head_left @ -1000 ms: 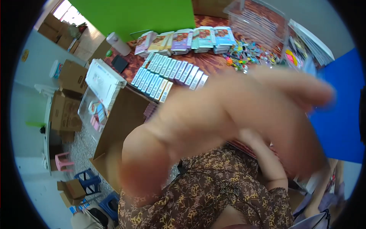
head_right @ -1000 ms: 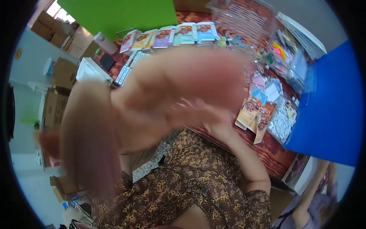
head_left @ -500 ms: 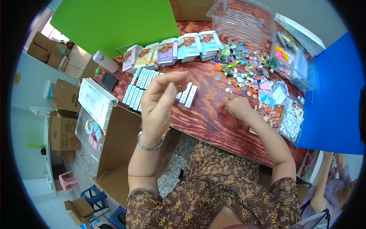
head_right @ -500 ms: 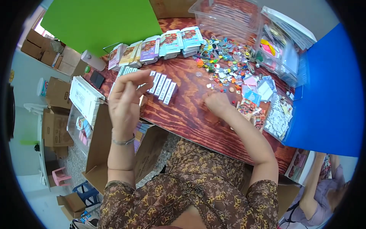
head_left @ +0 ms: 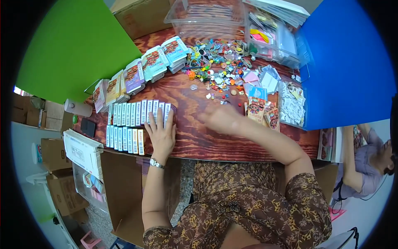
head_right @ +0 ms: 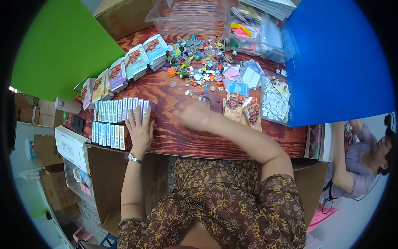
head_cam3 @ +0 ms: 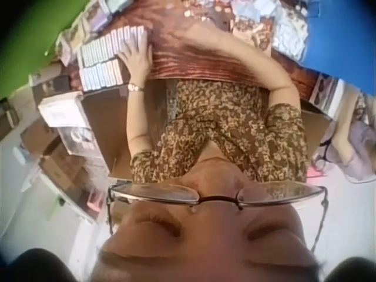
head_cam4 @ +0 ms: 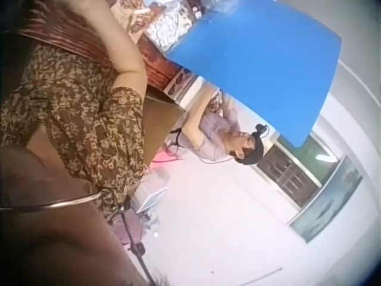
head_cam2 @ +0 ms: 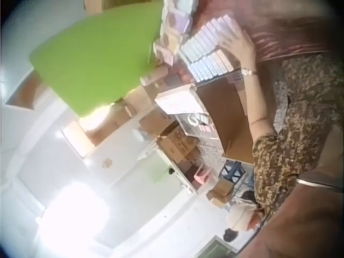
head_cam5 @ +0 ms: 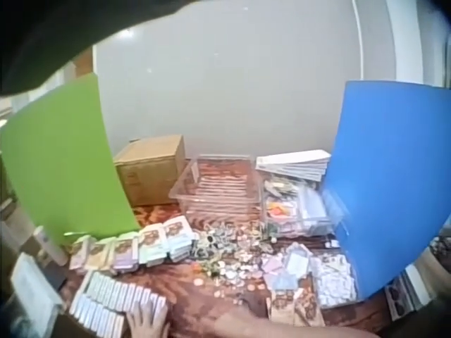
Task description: Packaging small toy figurines into small cardboard boxes and applying stickers.
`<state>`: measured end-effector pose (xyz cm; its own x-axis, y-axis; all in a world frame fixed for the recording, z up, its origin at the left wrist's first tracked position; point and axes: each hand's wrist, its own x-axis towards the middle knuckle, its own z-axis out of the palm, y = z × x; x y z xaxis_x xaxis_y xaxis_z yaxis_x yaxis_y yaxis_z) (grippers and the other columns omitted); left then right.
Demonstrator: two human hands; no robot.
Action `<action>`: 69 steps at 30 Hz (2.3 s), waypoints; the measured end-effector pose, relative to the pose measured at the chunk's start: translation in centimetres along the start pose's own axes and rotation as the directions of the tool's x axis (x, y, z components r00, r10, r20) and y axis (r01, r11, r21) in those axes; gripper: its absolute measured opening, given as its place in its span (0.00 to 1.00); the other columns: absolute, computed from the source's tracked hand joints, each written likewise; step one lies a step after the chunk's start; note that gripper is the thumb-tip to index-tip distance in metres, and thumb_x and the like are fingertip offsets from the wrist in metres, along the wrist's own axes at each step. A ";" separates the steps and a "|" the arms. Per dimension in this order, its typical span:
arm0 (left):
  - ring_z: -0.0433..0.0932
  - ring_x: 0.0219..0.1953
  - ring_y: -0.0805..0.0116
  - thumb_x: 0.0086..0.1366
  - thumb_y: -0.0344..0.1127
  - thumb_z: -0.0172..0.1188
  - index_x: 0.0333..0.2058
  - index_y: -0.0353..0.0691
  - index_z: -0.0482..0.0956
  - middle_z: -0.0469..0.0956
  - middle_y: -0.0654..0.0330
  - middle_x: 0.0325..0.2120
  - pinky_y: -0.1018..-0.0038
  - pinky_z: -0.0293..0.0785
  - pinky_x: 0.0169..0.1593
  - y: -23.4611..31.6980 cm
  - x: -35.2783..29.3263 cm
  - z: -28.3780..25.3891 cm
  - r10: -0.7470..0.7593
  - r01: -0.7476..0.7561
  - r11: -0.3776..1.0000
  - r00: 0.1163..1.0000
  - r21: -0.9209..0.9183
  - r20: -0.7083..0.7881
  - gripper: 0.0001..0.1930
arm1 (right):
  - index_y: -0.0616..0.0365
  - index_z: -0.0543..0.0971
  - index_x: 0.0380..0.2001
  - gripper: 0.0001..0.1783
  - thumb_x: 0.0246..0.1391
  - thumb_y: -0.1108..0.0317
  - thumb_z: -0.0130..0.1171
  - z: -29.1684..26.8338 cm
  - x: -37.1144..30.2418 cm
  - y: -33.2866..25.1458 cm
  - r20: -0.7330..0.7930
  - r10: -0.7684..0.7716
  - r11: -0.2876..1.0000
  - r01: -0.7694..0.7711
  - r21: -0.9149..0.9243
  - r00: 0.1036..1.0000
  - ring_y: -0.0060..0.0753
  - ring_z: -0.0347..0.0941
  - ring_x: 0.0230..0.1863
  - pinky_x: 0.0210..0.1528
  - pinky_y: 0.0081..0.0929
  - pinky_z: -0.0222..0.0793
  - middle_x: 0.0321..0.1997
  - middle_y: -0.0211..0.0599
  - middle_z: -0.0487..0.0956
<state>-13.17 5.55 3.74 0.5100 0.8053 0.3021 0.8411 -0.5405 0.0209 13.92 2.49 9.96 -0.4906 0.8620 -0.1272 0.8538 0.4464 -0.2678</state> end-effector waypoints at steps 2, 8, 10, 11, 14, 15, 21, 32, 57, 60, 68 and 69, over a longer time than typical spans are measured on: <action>0.51 0.71 0.35 0.70 0.42 0.57 0.69 0.55 0.63 0.57 0.48 0.70 0.36 0.47 0.68 -0.2 -0.2 0.1 -0.007 0.007 1.000 1.000 0.003 0.000 0.30 | 0.48 0.77 0.52 0.20 0.56 0.59 0.60 -2.1 -2.6 3.4 -0.028 0.108 0.994 -0.108 0.001 0.994 0.47 0.77 0.53 0.50 0.45 0.77 0.53 0.37 0.79; 0.51 0.71 0.34 0.69 0.46 0.57 0.70 0.57 0.62 0.56 0.46 0.70 0.33 0.47 0.67 0.2 0.1 0.1 0.007 -0.007 1.000 1.000 0.021 0.005 0.31 | 0.39 0.65 0.69 0.42 0.53 0.45 0.67 -2.5 -11.3 12.1 -0.096 0.294 0.956 -0.292 0.043 0.951 0.53 0.72 0.57 0.59 0.49 0.70 0.49 0.45 0.80; 0.50 0.71 0.34 0.69 0.47 0.58 0.70 0.53 0.61 0.56 0.45 0.70 0.34 0.46 0.67 0.2 0.0 -0.4 0.024 -0.024 0.999 1.000 0.022 0.001 0.33 | 0.39 0.64 0.70 0.43 0.53 0.45 0.67 -2.4 -11.2 11.9 0.019 0.342 0.940 -0.342 -0.001 0.939 0.53 0.72 0.57 0.58 0.50 0.70 0.48 0.45 0.80; 0.50 0.71 0.34 0.69 0.47 0.58 0.70 0.53 0.61 0.56 0.45 0.70 0.34 0.46 0.67 0.3 0.0 -0.7 0.022 -0.022 0.999 1.000 0.032 -0.001 0.33 | 0.38 0.62 0.71 0.45 0.54 0.44 0.67 -2.4 -11.0 11.7 0.135 0.394 0.919 -0.390 -0.055 0.909 0.54 0.72 0.56 0.57 0.50 0.70 0.48 0.45 0.80; 0.51 0.71 0.33 0.67 0.48 0.61 0.70 0.47 0.60 0.56 0.42 0.69 0.34 0.48 0.67 1.3 0.5 -1.9 -0.003 0.000 1.000 0.997 -0.026 -0.080 0.36 | 0.43 0.68 0.67 0.40 0.54 0.45 0.67 -1.7 -11.6 12.5 0.033 0.324 0.946 -0.325 0.022 0.946 0.52 0.74 0.52 0.53 0.50 0.71 0.46 0.47 0.80; 0.51 0.71 0.33 0.67 0.48 0.61 0.70 0.47 0.60 0.56 0.42 0.69 0.34 0.48 0.67 1.7 0.5 -2.4 -0.003 0.001 1.000 0.997 -0.019 -0.081 0.36 | 0.44 0.70 0.65 0.37 0.55 0.47 0.67 -1.6 -11.7 12.6 -0.020 0.287 0.957 -0.285 0.057 0.958 0.52 0.76 0.50 0.51 0.49 0.72 0.45 0.47 0.80; 0.54 0.71 0.40 0.58 0.36 0.71 0.68 0.30 0.59 0.57 0.37 0.68 0.50 0.51 0.72 7.6 0.0 -3.9 0.065 -0.233 0.823 0.945 -0.518 -0.321 0.43 | 0.51 0.72 0.62 0.25 0.66 0.56 0.59 -3.2 -11.0 11.0 -0.043 0.483 0.558 -0.269 0.785 0.875 0.26 0.78 0.43 0.42 0.30 0.74 0.39 0.31 0.78; 0.75 0.59 0.53 0.44 0.45 0.83 0.61 0.30 0.64 0.73 0.46 0.57 0.64 0.74 0.59 15.5 2.5 -2.1 0.015 -0.156 0.384 0.987 -0.910 -0.163 0.50 | 0.54 0.69 0.65 0.23 0.73 0.58 0.46 3.6 -7.8 0.7 0.049 0.341 -0.188 0.017 0.982 0.939 0.26 0.74 0.58 0.56 0.30 0.73 0.57 0.34 0.77; 0.78 0.48 0.50 0.42 0.45 0.83 0.53 0.35 0.70 0.76 0.52 0.46 0.53 0.66 0.63 13.9 -0.2 4.0 -0.094 0.069 0.658 0.996 -0.750 0.008 0.42 | 0.50 0.73 0.46 0.32 0.39 0.54 0.77 1.2 -11.2 21.5 -0.041 0.541 0.837 -0.542 -0.072 0.840 0.53 0.77 0.49 0.48 0.49 0.74 0.46 0.44 0.78; 0.79 0.48 0.56 0.44 0.43 0.83 0.54 0.35 0.68 0.75 0.49 0.47 0.62 0.77 0.49 14.6 0.7 3.4 -0.117 0.091 0.530 0.993 -0.843 0.033 0.42 | 0.56 0.74 0.41 0.24 0.45 0.60 0.74 1.0 -11.8 22.4 -0.065 0.508 0.862 -0.506 0.039 0.859 0.44 0.79 0.41 0.43 0.42 0.74 0.37 0.40 0.79; 0.76 0.47 0.51 0.44 0.45 0.82 0.49 0.35 0.67 0.73 0.50 0.43 0.59 0.74 0.49 14.2 1.0 4.5 -0.280 0.261 0.411 0.948 -0.873 0.152 0.39 | 0.62 0.76 0.39 0.07 0.57 0.76 0.62 -6.6 -12.3 10.2 -0.422 0.420 0.800 -0.107 0.591 0.804 0.24 0.77 0.35 0.37 0.28 0.73 0.32 0.34 0.78; 0.76 0.47 0.51 0.44 0.45 0.82 0.49 0.35 0.67 0.73 0.50 0.43 0.59 0.74 0.49 14.2 0.9 4.6 -0.282 0.263 0.413 0.947 -0.872 0.152 0.39 | 0.61 0.77 0.40 0.07 0.58 0.76 0.61 -7.0 -12.2 7.9 -0.442 0.392 0.768 -0.022 0.640 0.807 0.25 0.78 0.36 0.38 0.29 0.73 0.33 0.34 0.79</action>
<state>0.03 -0.28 -0.09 0.2729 0.9525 0.1352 0.3247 -0.2235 0.9190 27.90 -2.78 16.07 0.0156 0.9766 0.2146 0.5550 0.1700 -0.8143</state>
